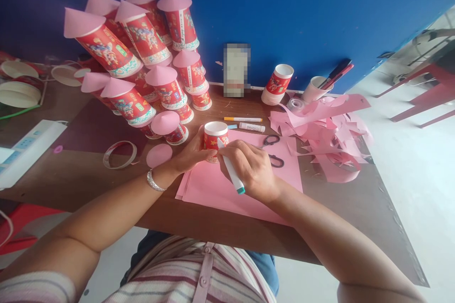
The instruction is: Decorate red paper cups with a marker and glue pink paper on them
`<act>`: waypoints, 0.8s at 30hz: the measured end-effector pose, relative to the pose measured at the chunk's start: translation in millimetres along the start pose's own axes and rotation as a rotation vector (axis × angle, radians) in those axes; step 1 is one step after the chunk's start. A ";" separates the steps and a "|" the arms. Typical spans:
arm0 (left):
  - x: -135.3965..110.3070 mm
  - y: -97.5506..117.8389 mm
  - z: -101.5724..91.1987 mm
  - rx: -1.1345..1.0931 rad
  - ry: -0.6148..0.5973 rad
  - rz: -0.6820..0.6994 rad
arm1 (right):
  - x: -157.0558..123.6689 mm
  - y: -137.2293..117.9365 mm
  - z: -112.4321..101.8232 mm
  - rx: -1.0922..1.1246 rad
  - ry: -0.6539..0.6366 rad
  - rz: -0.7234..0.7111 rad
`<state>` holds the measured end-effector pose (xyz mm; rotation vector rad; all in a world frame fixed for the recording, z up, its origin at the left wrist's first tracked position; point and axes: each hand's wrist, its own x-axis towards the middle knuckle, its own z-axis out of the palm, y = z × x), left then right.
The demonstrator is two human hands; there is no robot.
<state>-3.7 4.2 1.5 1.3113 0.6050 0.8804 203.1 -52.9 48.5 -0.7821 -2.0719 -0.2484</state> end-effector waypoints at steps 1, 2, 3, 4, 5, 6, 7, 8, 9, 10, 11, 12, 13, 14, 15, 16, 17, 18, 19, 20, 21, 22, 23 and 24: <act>0.0 0.2 0.2 0.007 0.004 -0.003 | -0.4 0.6 0.5 0.003 0.004 0.000; -0.1 0.3 0.3 0.014 0.011 -0.007 | -0.5 0.9 0.8 0.006 0.006 0.001; -0.1 0.4 0.3 0.021 0.017 -0.010 | -0.5 1.0 0.8 0.008 0.007 0.003; -0.1 0.4 0.3 0.027 0.020 -0.014 | -0.3 0.7 0.5 0.008 0.003 0.004; -0.1 0.4 0.3 0.032 0.023 -0.015 | -0.1 0.2 0.1 0.007 -0.004 0.006; 0.0 0.5 0.2 0.037 0.027 -0.016 | 0.1 -0.6 -0.2 0.007 -0.012 0.007; 0.1 0.5 0.2 0.040 0.026 -0.016 | 0.1 -1.6 -0.3 0.007 -0.023 0.009; 0.3 0.6 0.1 0.040 0.023 -0.014 | 0.0 -2.6 -0.1 0.007 -0.030 0.013; 0.4 0.6 0.2 0.037 0.018 -0.013 | -0.2 -3.7 0.5 0.006 -0.034 0.017; 0.5 0.8 0.2 0.032 0.015 -0.010 | -0.6 -4.7 1.4 0.003 -0.034 0.020; 0.5 0.9 0.3 0.028 0.015 -0.010 | -1.1 -5.6 2.5 0.000 -0.030 0.022; 0.5 1.1 0.4 0.027 0.019 -0.014 | -1.7 -6.3 3.6 -0.002 -0.024 0.020; 0.3 1.3 0.5 0.028 0.027 -0.020 | -2.2 -6.8 4.6 -0.003 -0.020 0.019; 0.1 1.6 0.6 0.034 0.038 -0.031 | -2.6 -7.2 5.4 0.000 -0.020 0.016; -0.2 2.0 0.8 0.041 0.045 -0.044 | -3.0 -7.3 5.7 0.004 -0.024 0.014; -0.5 2.4 0.9 0.046 0.047 -0.056 | -3.3 -7.3 5.7 0.007 -0.029 0.015; -0.8 2.7 1.0 0.049 0.047 -0.066 | -3.5 -7.2 5.3 0.012 -0.039 0.015; -1.1 3.1 1.2 0.050 0.048 -0.069 | -3.7 -7.1 4.7 0.017 -0.051 0.014; -1.3 3.5 1.3 0.049 0.049 -0.070 | -3.9 -7.0 4.0 0.022 -0.064 0.014; -1.4 3.8 1.5 0.048 0.049 -0.071 | -4.1 -6.9 3.4 0.028 -0.076 0.013; -1.5 4.0 1.7 0.045 0.048 -0.073 | -4.2 -6.9 3.0 0.031 -0.083 0.015; -1.5 4.3 1.9 0.042 0.047 -0.076 | -4.4 -7.0 2.8 0.032 -0.086 0.016; -1.5 4.6 2.1 0.039 0.046 -0.079 | -4.4 -7.2 2.8 0.030 -0.084 0.018; -1.3 4.8 2.3 0.038 0.047 -0.081 | -4.4 -7.5 2.9 0.026 -0.078 0.021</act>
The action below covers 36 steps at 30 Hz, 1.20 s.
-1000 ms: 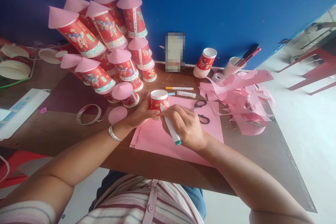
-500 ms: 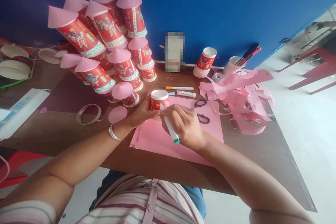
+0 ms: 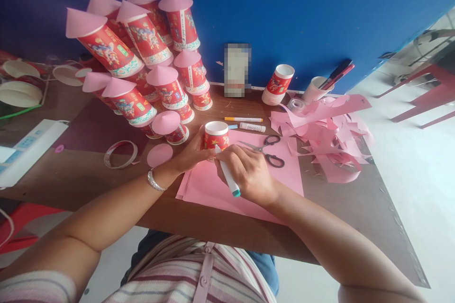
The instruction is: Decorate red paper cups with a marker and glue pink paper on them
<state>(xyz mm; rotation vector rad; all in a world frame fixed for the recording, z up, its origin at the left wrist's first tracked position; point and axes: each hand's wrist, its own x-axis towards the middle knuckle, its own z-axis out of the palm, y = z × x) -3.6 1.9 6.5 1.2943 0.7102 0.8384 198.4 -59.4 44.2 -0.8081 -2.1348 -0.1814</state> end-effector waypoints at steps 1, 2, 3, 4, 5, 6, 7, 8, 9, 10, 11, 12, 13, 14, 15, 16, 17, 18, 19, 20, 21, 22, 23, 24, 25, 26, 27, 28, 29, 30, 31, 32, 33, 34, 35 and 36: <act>0.1 0.3 0.2 0.002 0.004 0.002 | 0.2 -0.3 0.1 -0.006 0.011 0.003; 0.3 0.7 0.4 0.006 0.005 0.008 | 0.6 -0.6 0.1 -0.012 0.024 0.003; 0.4 1.2 0.6 0.011 0.004 0.015 | 1.1 -0.7 -0.1 -0.018 0.040 0.003; 0.5 1.6 0.9 0.015 0.000 0.021 | 1.7 -0.7 -0.6 -0.022 0.053 0.002; 0.5 2.0 1.2 0.017 -0.004 0.024 | 2.4 -0.4 -1.2 -0.025 0.062 0.000; 0.5 2.4 1.6 0.017 -0.006 0.022 | 3.0 0.2 -1.9 -0.024 0.065 -0.002; 0.5 2.5 2.0 0.017 -0.005 0.017 | 3.5 1.0 -2.5 -0.021 0.066 -0.003; 0.5 2.6 2.3 0.019 0.004 0.014 | 3.8 2.0 -2.9 -0.017 0.065 -0.003; 0.6 2.6 2.7 0.023 0.014 0.011 | 3.9 3.2 -3.0 -0.014 0.065 -0.005; 0.7 2.6 3.0 0.028 0.023 0.009 | 3.7 4.3 -2.9 -0.011 0.065 -0.009; 0.8 2.6 3.4 0.034 0.028 0.009 | 3.3 5.4 -2.6 -0.011 0.070 -0.012; 0.9 2.7 3.7 0.041 0.030 0.013 | 2.8 6.3 -2.2 -0.011 0.072 -0.013; 1.0 2.8 4.1 0.049 0.029 0.018 | 2.3 6.9 -1.9 -0.011 0.071 -0.014; 1.1 3.1 4.4 0.058 0.025 0.023 | 2.0 7.2 -1.8 -0.011 0.070 -0.012; 1.1 3.3 4.6 0.067 0.020 0.029 | 1.8 7.2 -1.8 -0.011 0.069 -0.008; 1.1 3.4 4.8 0.077 0.018 0.038 | 1.9 7.0 -2.1 -0.013 0.065 -0.005; 1.1 3.4 4.8 0.087 0.017 0.046 | 2.2 6.5 -2.5 -0.016 0.058 -0.005; 1.0 3.2 4.7 0.096 0.018 0.052 | 2.6 5.8 -2.8 -0.020 0.050 -0.007; 0.9 2.9 4.4 0.104 0.021 0.057 | 3.0 5.1 -3.0 -0.025 0.041 -0.009; 0.9 2.5 4.1 0.111 0.025 0.060 | 3.5 4.3 -2.9 -0.029 0.035 -0.010; 0.8 2.2 3.9 0.118 0.030 0.061 | 3.8 3.5 -2.5 -0.033 0.034 -0.010; 0.7 1.9 3.6 0.125 0.035 0.057 | 4.0 2.8 -1.9 -0.036 0.038 -0.009; 0.7 1.9 3.5 0.132 0.039 0.051 | 4.0 2.1 -1.2 -0.037 0.041 -0.007; 0.6 2.0 3.5 0.140 0.042 0.046 | 3.8 1.5 -0.5 -0.038 0.042 -0.004; 0.5 2.4 3.7 0.147 0.044 0.043 | 3.5 1.0 0.2 -0.036 0.040 -0.001; 0.5 2.8 3.9 0.153 0.044 0.039 | 3.0 0.6 0.6 -0.031 0.032 0.001; 0.4 3.2 4.1 0.157 0.044 0.036 | 2.3 0.3 0.8 -0.024 0.020 0.004; 0.3 3.5 4.3 0.160 0.043 0.032 | 1.5 0.2 0.9 -0.016 0.008 0.005; 0.3 3.5 4.3 0.161 0.041 0.026 | 0.6 0.2 0.8 -0.008 -0.003 0.003; 0.2 3.4 4.2 0.162 0.040 0.019 | -0.4 0.3 0.7 0.000 -0.012 0.001; 0.2 3.0 4.0 0.163 0.038 0.012 | -1.2 0.5 0.7 0.008 -0.020 -0.001; 0.2 2.5 3.7 0.163 0.038 0.007 | -2.0 0.7 0.7 0.015 -0.026 -0.004; 0.3 1.9 3.5 0.163 0.039 0.007 | -2.5 0.9 0.8 0.022 -0.029 -0.006; 0.3 1.5 3.2 0.162 0.042 0.009 | -2.8 1.0 0.9 0.027 -0.030 -0.009; 0.4 1.2 3.1 0.161 0.043 0.012 | -2.8 0.9 1.1 0.029 -0.028 -0.012; 0.4 1.0 3.1 0.158 0.043 0.015 | -2.6 0.7 1.3 0.027 -0.026 -0.014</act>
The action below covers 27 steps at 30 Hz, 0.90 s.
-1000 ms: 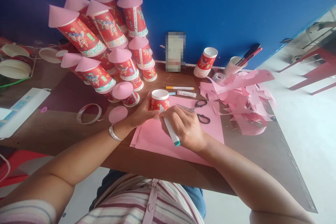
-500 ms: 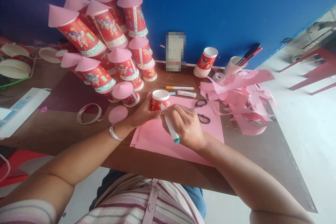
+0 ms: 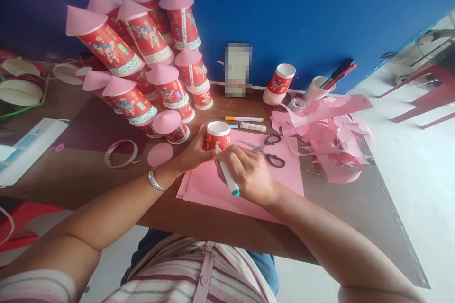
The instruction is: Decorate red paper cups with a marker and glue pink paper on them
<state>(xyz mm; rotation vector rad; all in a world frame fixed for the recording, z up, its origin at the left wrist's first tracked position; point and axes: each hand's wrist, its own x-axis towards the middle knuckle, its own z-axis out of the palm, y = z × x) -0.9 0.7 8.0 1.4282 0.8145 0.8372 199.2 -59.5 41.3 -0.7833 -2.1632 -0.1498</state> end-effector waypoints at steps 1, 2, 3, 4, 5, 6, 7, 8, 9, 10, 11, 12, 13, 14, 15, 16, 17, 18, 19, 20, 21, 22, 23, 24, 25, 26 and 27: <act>0.0 0.0 0.1 -0.002 -0.002 0.001 | 0.5 -0.3 0.1 -0.004 0.003 -0.002; 0.0 0.2 0.2 -0.005 -0.006 0.001 | 1.1 -0.7 0.1 -0.010 0.006 -0.003; 0.0 0.4 0.4 -0.008 -0.008 0.002 | 1.9 -1.1 0.0 -0.016 0.011 -0.004; -0.1 0.7 0.5 -0.010 -0.009 0.005 | 2.8 -1.5 -0.4 -0.022 0.016 -0.004; -0.2 0.9 0.6 -0.012 -0.008 0.010 | 3.7 -1.8 -1.0 -0.029 0.028 -0.002; -0.2 1.0 0.6 -0.011 -0.008 0.015 | 4.5 -2.0 -1.8 -0.036 0.043 0.002; -0.3 1.2 0.6 -0.010 -0.011 0.021 | 5.4 -1.9 -2.8 -0.041 0.055 0.006; -0.4 1.3 0.6 -0.008 -0.017 0.026 | 6.1 -1.6 -3.9 -0.043 0.065 0.009; -0.4 1.5 0.6 -0.009 -0.025 0.032 | 6.6 -1.0 -5.0 -0.044 0.071 0.011; -0.4 1.7 0.7 -0.011 -0.031 0.040 | 6.8 -0.2 -6.0 -0.041 0.072 0.013; -0.4 2.0 0.8 -0.015 -0.035 0.050 | 6.9 0.8 -6.7 -0.034 0.071 0.012; -0.4 2.5 1.0 -0.020 -0.038 0.059 | 6.7 1.8 -7.1 -0.026 0.070 0.011; -0.4 2.9 1.4 -0.022 -0.039 0.066 | 6.3 2.8 -7.2 -0.021 0.071 0.012; -0.4 3.4 1.8 -0.021 -0.038 0.071 | 5.9 3.7 -7.2 -0.017 0.071 0.013; -0.4 3.9 2.2 -0.018 -0.039 0.072 | 5.5 4.3 -7.0 -0.014 0.069 0.014; -0.5 4.3 2.6 -0.014 -0.039 0.073 | 5.3 4.6 -6.9 -0.016 0.067 0.014; -0.5 4.5 2.9 -0.010 -0.039 0.074 | 5.4 4.7 -6.8 -0.020 0.063 0.014; -0.6 4.5 3.1 -0.006 -0.038 0.074 | 5.6 4.4 -6.8 -0.027 0.057 0.013; -0.6 4.3 3.2 -0.003 -0.034 0.074 | 6.0 4.0 -6.9 -0.035 0.050 0.012; -0.6 3.8 3.2 0.001 -0.028 0.073 | 6.4 3.4 -7.0 -0.043 0.043 0.011; -0.5 3.1 3.0 0.006 -0.021 0.070 | 6.8 2.7 -6.9 -0.049 0.036 0.009; -0.4 2.4 2.6 0.011 -0.011 0.063 | 7.1 2.0 -6.6 -0.053 0.034 0.006; -0.2 1.6 2.2 0.017 -0.004 0.055 | 7.2 1.4 -6.0 -0.056 0.038 0.005; -0.1 0.8 1.7 0.023 0.000 0.046 | 6.9 0.9 -5.1 -0.057 0.046 0.005; 0.0 0.1 1.3 0.030 0.000 0.040 | 6.4 0.4 -4.1 -0.056 0.053 0.008; 0.1 -0.6 0.8 0.039 -0.001 0.035 | 5.7 0.0 -2.9 -0.054 0.057 0.014; 0.0 -1.3 0.4 0.049 -0.001 0.036 | 4.9 -0.4 -1.8 -0.050 0.056 0.020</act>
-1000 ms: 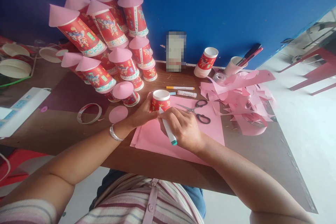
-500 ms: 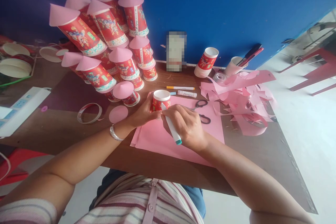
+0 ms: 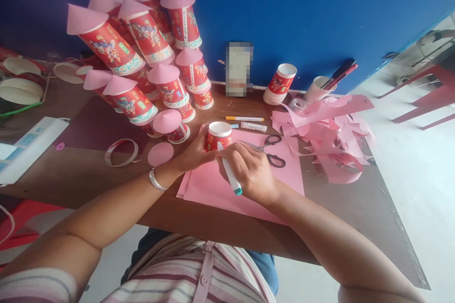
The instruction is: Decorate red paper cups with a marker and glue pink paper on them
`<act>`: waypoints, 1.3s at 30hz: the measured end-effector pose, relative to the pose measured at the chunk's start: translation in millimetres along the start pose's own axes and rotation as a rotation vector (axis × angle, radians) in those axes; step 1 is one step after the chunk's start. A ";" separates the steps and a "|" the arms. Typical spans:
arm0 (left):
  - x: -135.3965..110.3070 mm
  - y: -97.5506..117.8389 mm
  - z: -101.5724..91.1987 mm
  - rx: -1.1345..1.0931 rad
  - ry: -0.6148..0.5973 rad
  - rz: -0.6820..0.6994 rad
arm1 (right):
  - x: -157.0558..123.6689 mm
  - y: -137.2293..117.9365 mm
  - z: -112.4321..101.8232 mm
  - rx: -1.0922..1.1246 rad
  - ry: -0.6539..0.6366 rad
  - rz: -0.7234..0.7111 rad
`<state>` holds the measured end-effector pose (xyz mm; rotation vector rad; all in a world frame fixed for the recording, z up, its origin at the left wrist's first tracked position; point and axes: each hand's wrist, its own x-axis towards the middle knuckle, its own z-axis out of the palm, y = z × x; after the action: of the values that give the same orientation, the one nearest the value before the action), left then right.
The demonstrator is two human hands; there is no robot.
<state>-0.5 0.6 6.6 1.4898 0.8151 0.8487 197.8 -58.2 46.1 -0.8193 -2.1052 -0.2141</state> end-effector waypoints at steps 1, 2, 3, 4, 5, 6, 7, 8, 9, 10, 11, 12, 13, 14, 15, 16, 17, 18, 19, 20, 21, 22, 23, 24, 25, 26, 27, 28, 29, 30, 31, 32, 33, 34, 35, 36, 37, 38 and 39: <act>-0.1 -0.8 -0.3 0.009 0.001 0.003 | -1.0 -0.3 0.9 0.005 -0.007 0.005; -0.3 -1.6 -0.5 0.016 0.003 0.005 | -1.9 -0.7 1.6 0.010 -0.017 0.006; -0.4 -2.5 -0.6 0.020 0.005 0.004 | -2.6 -1.0 2.1 0.013 -0.027 0.005; -0.5 -3.4 -0.7 0.022 0.008 0.002 | -3.2 -1.2 2.5 0.016 -0.034 0.000; -0.5 -4.4 -0.8 0.021 0.010 0.000 | -3.7 -1.5 2.8 0.017 -0.038 -0.007; -0.5 -5.2 -0.9 0.020 0.010 0.001 | -4.0 -1.8 3.0 0.020 -0.039 -0.014; -0.4 -5.8 -0.9 0.019 0.010 0.003 | -4.2 -2.0 3.2 0.024 -0.039 -0.020; -0.2 -6.1 -1.0 0.017 0.008 0.007 | -4.3 -2.2 3.5 0.030 -0.040 -0.023; -0.1 -6.1 -1.0 0.017 0.005 0.010 | -4.3 -2.3 3.9 0.034 -0.041 -0.025; -0.1 -5.7 -0.9 0.018 0.002 0.009 | -4.3 -2.3 4.2 0.035 -0.037 -0.026; -0.1 -5.1 -0.9 0.019 0.001 0.005 | -4.3 -2.3 4.6 0.033 -0.030 -0.026; -0.1 -4.3 -0.7 0.022 0.000 0.002 | -4.2 -2.2 4.8 0.028 -0.019 -0.026; -0.2 -3.4 -0.6 0.024 0.001 0.003 | -3.9 -2.0 4.8 0.021 -0.005 -0.025; -0.3 -2.6 -0.4 0.027 0.000 0.007 | -3.5 -1.8 4.6 0.012 0.012 -0.023; -0.3 -1.9 -0.2 0.029 -0.002 0.014 | -3.0 -1.5 4.2 0.003 0.028 -0.022; -0.4 -1.3 0.1 0.030 -0.007 0.023 | -2.4 -1.2 3.4 -0.006 0.040 -0.020; -0.5 -0.8 0.4 0.030 -0.010 0.031 | -1.7 -0.8 2.6 -0.014 0.047 -0.017; -0.5 -0.4 0.7 0.029 -0.014 0.038 | -1.1 -0.4 1.6 -0.019 0.052 -0.016; -0.5 -0.1 1.0 0.028 -0.013 0.045 | -0.4 -0.1 0.6 -0.019 0.051 -0.015; -0.5 0.2 1.3 0.027 -0.010 0.052 | 0.1 0.3 -0.3 -0.016 0.044 -0.013; -0.4 0.3 1.5 0.029 -0.003 0.058 | 0.5 0.7 -1.0 -0.009 0.036 -0.012; -0.3 0.4 1.7 0.033 0.004 0.061 | 0.8 1.1 -1.6 -0.003 0.027 -0.012; -0.2 0.3 1.8 0.040 0.010 0.064 | 1.1 1.5 -2.1 0.000 0.020 -0.014; 0.0 0.0 1.9 0.045 0.015 0.065 | 1.2 1.8 -2.3 0.000 0.014 -0.017; 0.2 -0.3 2.0 0.046 0.016 0.069 | 1.4 2.1 -2.4 -0.004 0.013 -0.018; 0.4 -0.7 2.0 0.043 0.012 0.075 | 1.4 2.3 -2.3 -0.005 0.011 -0.020; 0.6 -1.1 2.0 0.036 0.008 0.082 | 1.5 2.4 -2.1 -0.004 0.009 -0.020; 0.7 -1.5 2.0 0.028 0.004 0.088 | 1.5 2.3 -1.7 0.000 0.008 -0.019; 0.7 -1.7 2.0 0.022 0.001 0.088 | 1.5 2.1 -1.2 0.006 0.007 -0.018; 0.6 -1.8 2.0 0.021 0.000 0.083 | 1.4 1.8 -0.6 0.012 0.004 -0.016; 0.5 -1.8 2.1 0.023 0.002 0.073 | 1.3 1.4 0.1 0.013 0.006 -0.013; 0.3 -1.5 2.1 0.026 0.004 0.062 | 1.0 1.0 0.7 0.010 0.009 -0.010; 0.2 -1.1 2.1 0.027 0.005 0.052 | 0.7 0.5 1.3 0.008 0.010 -0.008; 0.1 -0.6 2.0 0.025 0.006 0.046 | 0.3 0.1 1.7 0.009 0.005 -0.009; 0.1 -0.2 1.9 0.016 0.010 0.044 | -0.2 -0.2 2.0 0.013 -0.002 -0.011; 0.3 0.2 1.6 0.002 0.015 0.043 | -0.7 -0.3 2.2 0.021 -0.008 -0.016; 0.5 0.4 1.1 -0.015 0.017 0.039 | -1.3 -0.4 2.3 0.031 -0.010 -0.024; 0.7 0.2 0.4 -0.036 0.012 0.030 | -1.7 -0.4 2.3 0.039 -0.003 -0.033; 1.0 -0.4 -0.5 -0.062 0.001 0.019 | -2.1 -0.3 2.3 0.045 0.010 -0.042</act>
<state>-0.5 1.7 6.3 1.4449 0.7702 0.8815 197.0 -58.4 43.1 -0.7462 -2.1119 -0.1925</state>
